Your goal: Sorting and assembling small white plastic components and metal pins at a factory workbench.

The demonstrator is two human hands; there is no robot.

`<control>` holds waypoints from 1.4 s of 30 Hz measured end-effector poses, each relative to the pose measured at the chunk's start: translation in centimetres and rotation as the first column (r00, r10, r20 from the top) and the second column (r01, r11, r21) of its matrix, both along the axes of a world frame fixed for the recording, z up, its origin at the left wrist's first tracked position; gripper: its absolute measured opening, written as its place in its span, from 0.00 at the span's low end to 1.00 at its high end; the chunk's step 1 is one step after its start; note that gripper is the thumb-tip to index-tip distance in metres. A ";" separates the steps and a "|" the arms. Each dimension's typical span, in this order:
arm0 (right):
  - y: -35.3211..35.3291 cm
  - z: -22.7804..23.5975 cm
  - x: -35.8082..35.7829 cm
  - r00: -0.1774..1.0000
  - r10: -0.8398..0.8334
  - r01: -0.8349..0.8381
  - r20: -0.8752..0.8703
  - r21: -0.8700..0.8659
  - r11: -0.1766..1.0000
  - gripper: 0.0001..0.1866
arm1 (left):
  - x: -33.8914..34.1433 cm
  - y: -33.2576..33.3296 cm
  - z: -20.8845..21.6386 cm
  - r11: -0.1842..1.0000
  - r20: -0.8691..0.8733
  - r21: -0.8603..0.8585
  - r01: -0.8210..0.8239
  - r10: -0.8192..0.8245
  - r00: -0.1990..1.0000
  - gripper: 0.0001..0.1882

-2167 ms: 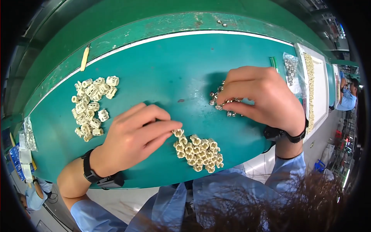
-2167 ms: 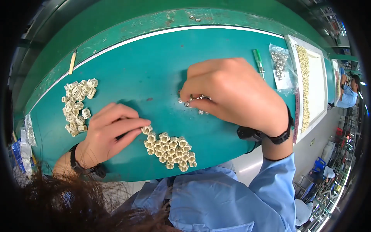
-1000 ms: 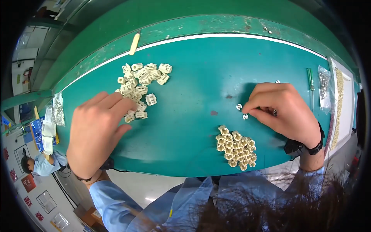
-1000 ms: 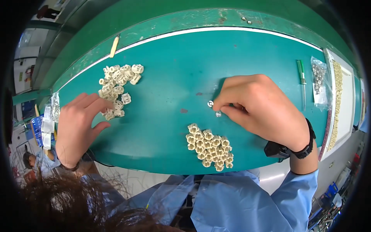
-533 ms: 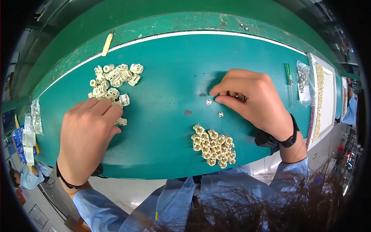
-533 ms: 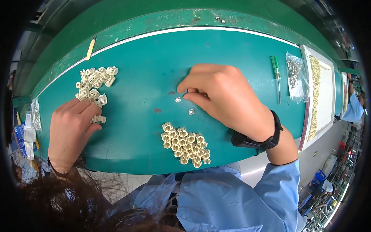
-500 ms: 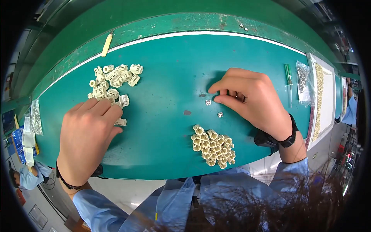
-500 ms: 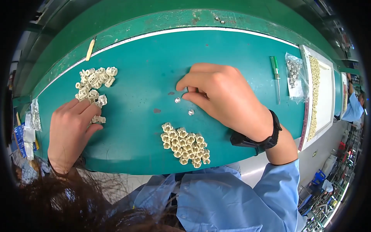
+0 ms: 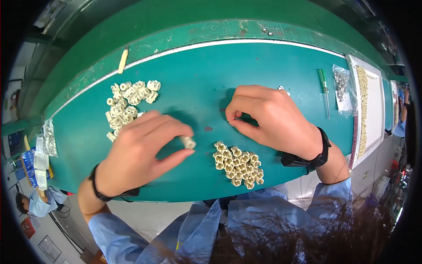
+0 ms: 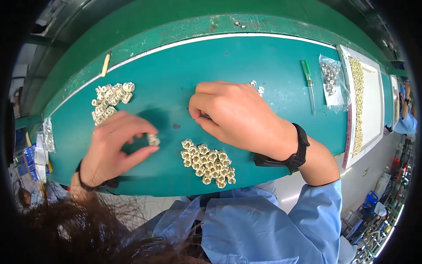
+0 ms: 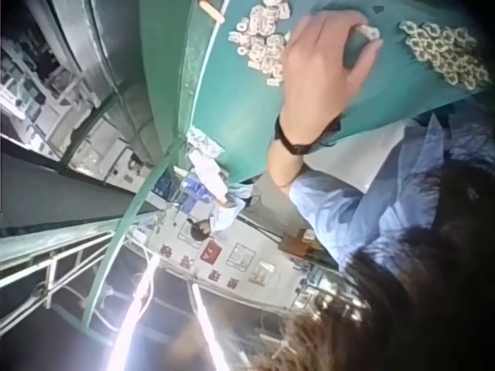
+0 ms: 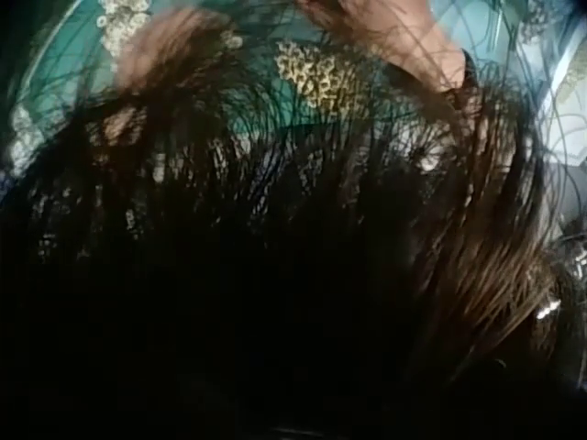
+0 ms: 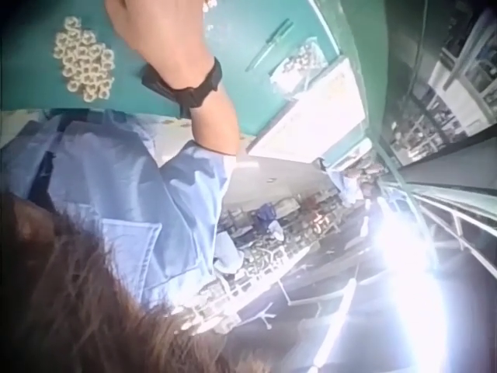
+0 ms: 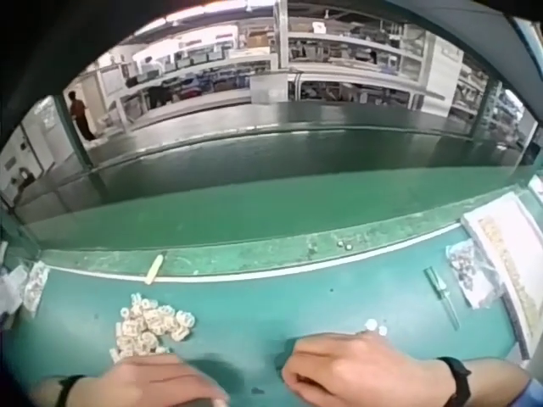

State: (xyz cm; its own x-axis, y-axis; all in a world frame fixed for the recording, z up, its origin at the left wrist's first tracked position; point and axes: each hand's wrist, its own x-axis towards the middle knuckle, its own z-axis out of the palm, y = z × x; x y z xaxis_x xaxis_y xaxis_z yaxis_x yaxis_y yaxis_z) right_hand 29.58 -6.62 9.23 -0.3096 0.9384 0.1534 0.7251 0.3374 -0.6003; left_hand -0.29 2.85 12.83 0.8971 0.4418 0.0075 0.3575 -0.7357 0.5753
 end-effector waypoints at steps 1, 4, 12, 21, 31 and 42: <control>0.0 0.4 0.2 1.000 0.016 -0.017 -0.017 -0.018 1.000 0.06 | 1.2 -0.1 -0.6 0.999 0.056 -0.046 0.008 -0.006 0.998 0.18; -0.6 0.3 1.3 1.000 -0.003 0.004 -0.019 0.036 0.999 0.07 | 3.9 -1.0 -2.1 0.996 0.140 -0.084 0.034 -0.022 0.990 0.19; -0.7 -0.1 2.8 1.000 -0.022 0.023 -0.020 0.057 0.998 0.08 | 5.6 -0.5 -3.9 0.996 0.196 -0.081 0.040 -0.024 0.980 0.19; 1.0 -1.4 1.1 0.998 0.039 -0.044 0.048 0.125 0.991 0.09 | 3.3 0.7 -5.5 0.997 0.201 0.052 0.048 -0.058 0.978 0.20; 1.0 -2.2 -1.8 0.987 0.063 -0.079 0.146 0.107 0.991 0.08 | 0.8 1.1 -7.5 1.000 0.275 0.007 0.014 -0.015 0.961 0.22; -0.1 -1.6 -4.9 0.996 0.080 -0.085 0.037 0.176 0.981 0.11 | 0.4 0.6 -8.2 0.999 0.308 0.053 0.002 -0.018 0.951 0.17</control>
State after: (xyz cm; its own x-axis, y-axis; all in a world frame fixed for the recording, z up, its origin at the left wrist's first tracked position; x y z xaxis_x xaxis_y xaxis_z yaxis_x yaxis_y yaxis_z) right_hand 24.63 -6.73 7.62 -0.3917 0.8682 0.3048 0.7068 0.4960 -0.5044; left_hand 0.13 3.46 4.66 0.8518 0.4249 0.3064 0.1617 -0.7697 0.6176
